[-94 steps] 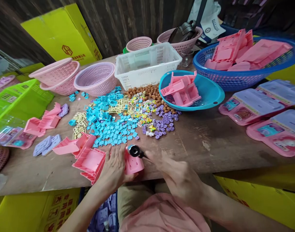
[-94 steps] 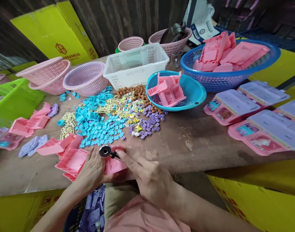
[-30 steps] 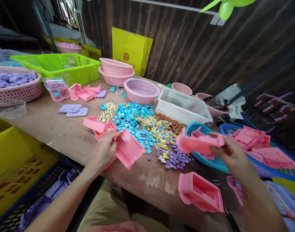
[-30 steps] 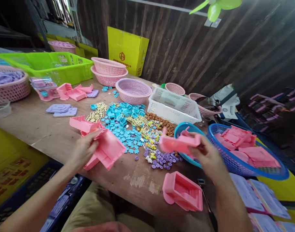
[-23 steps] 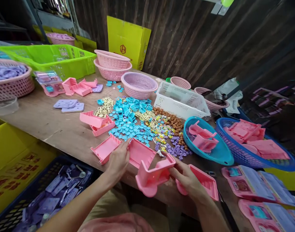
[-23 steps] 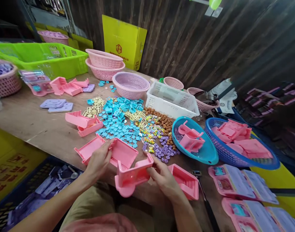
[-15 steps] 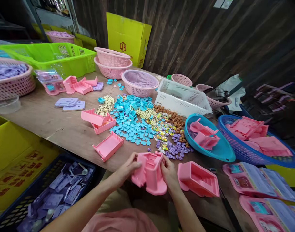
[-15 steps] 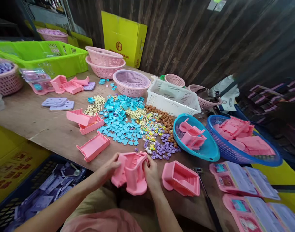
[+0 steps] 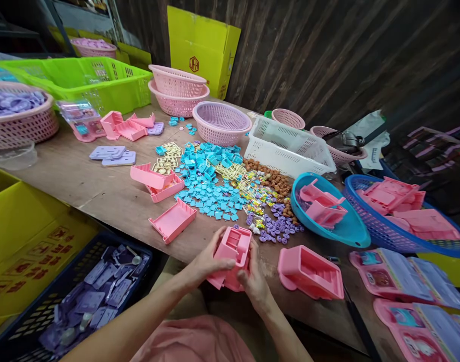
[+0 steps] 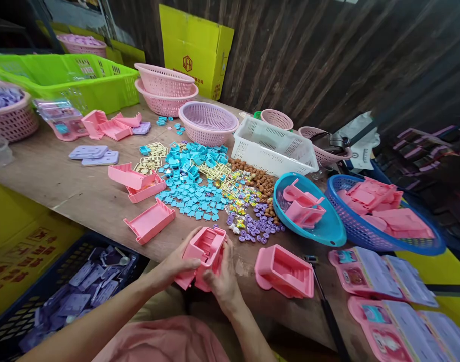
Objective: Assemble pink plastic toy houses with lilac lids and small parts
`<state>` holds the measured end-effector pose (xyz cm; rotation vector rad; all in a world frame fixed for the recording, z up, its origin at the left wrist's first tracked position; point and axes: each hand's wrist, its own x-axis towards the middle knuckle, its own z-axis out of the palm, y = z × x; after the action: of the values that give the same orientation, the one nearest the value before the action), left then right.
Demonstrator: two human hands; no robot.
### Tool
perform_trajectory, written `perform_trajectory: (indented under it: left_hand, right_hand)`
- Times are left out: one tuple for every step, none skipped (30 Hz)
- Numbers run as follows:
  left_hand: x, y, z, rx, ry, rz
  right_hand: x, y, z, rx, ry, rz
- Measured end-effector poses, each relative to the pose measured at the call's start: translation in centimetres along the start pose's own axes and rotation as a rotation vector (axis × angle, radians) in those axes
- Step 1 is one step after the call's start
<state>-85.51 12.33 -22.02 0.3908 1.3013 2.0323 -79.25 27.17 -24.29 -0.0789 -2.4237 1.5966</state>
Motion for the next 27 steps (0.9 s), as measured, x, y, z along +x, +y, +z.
perform_trajectory:
  left_hand:
    - [0.0, 0.0, 0.1, 0.022, -0.017, 0.001]
    - [-0.1, 0.1, 0.2, 0.035, -0.046, -0.006]
    - [-0.1, 0.2, 0.3, 0.035, -0.08, -0.021]
    - [-0.1, 0.4, 0.2, 0.017, -0.113, -0.038]
    - [-0.1, 0.6, 0.2, -0.014, -0.135, -0.051]
    - [0.0, 1.0, 0.0, -0.04, -0.14, -0.056]
    - [0.0, 1.3, -0.2, -0.04, -0.124, -0.046]
    - [0.0, 1.7, -0.4, -0.004, -0.088, -0.019]
    - [0.0, 2.1, -0.6, 0.066, -0.043, 0.018]
    - [0.0, 2.4, -0.7, 0.158, 0.0, 0.059]
    - [0.0, 2.6, -0.8, 0.255, 0.031, 0.099]
    - [-0.1, 2.8, -0.9, 0.34, 0.045, 0.131]
    - [-0.1, 2.9, -0.8, 0.404, 0.042, 0.153]
    - [-0.1, 3.0, -0.7, 0.445, 0.028, 0.166]
    - [-0.2, 3.0, -0.6, 0.467, 0.015, 0.177]
    - [-0.2, 2.9, -0.5, 0.478, 0.008, 0.186]
    - [-0.2, 2.9, -0.3, 0.486, 0.008, 0.195]
    - [-0.2, 2.9, -0.2, 0.489, 0.012, 0.202]
    - [-0.2, 3.0, -0.1, 0.491, 0.013, 0.207]
    - [-0.2, 3.0, -0.1, 0.493, 0.012, 0.207]
    - [-0.2, 3.1, 0.0, 0.495, 0.009, 0.201]
    - [-0.2, 3.2, 0.0, 0.498, 0.007, 0.193]
    - [-0.2, 3.2, 0.0, 0.503, 0.006, 0.186]
    - [-0.2, 3.3, 0.0, 0.509, 0.007, 0.183]
    - [-0.2, 3.3, 0.0, 0.515, 0.01, 0.182]
    - [-0.2, 3.3, 0.0, 0.519, 0.011, 0.186]
    - [-0.2, 3.2, 0.0, 0.52, 0.005, 0.191]
  right_hand:
    - [-0.1, -0.1, 0.0, -0.002, -0.031, 0.011]
    - [-0.1, -0.2, -0.2, 0.008, -0.068, 0.031]
    - [-0.1, -0.3, -0.3, 0.024, -0.105, 0.051]
    - [0.1, -0.4, -0.6, 0.046, -0.131, 0.066]
    - [0.2, -0.6, -0.9, 0.088, -0.15, 0.082]
    - [0.4, -0.9, -1.2, 0.151, -0.161, 0.108]
    - [0.5, -1.3, -1.5, 0.226, -0.159, 0.138]
    - [0.6, -1.6, -1.8, 0.302, -0.141, 0.166]
    - [0.6, -2.1, -2.0, 0.372, -0.113, 0.19]
    - [0.6, -2.6, -2.2, 0.428, -0.078, 0.209]
    - [0.5, -3.1, -2.3, 0.465, -0.046, 0.22]
    - [0.4, -3.6, -2.3, 0.488, -0.026, 0.224]
    - [0.3, -4.0, -2.3, 0.508, -0.022, 0.227]
    - [0.2, -4.4, -2.2, 0.525, -0.032, 0.23]
    - [0.1, -4.7, -2.2, 0.532, -0.047, 0.23]
    - [0.0, -4.9, -2.1, 0.528, -0.058, 0.225]
    - [0.0, -5.1, -2.0, 0.515, -0.061, 0.219]
    - [-0.1, -5.2, -2.0, 0.493, -0.054, 0.215]
    - [-0.1, -5.2, -2.0, 0.467, -0.041, 0.212]
    - [-0.1, -5.2, -2.0, 0.443, -0.028, 0.211]
    - [-0.1, -5.2, -2.1, 0.428, -0.02, 0.212]
    - [-0.1, -5.3, -2.1, 0.423, -0.02, 0.215]
    - [-0.1, -5.4, -2.2, 0.426, -0.027, 0.218]
    - [-0.1, -5.5, -2.2, 0.435, -0.038, 0.22]
    - [0.0, -5.6, -2.2, 0.446, -0.047, 0.221]
    - [0.0, -5.7, -2.2, 0.451, -0.052, 0.22]
    - [0.0, -5.7, -2.2, 0.448, -0.056, 0.216]
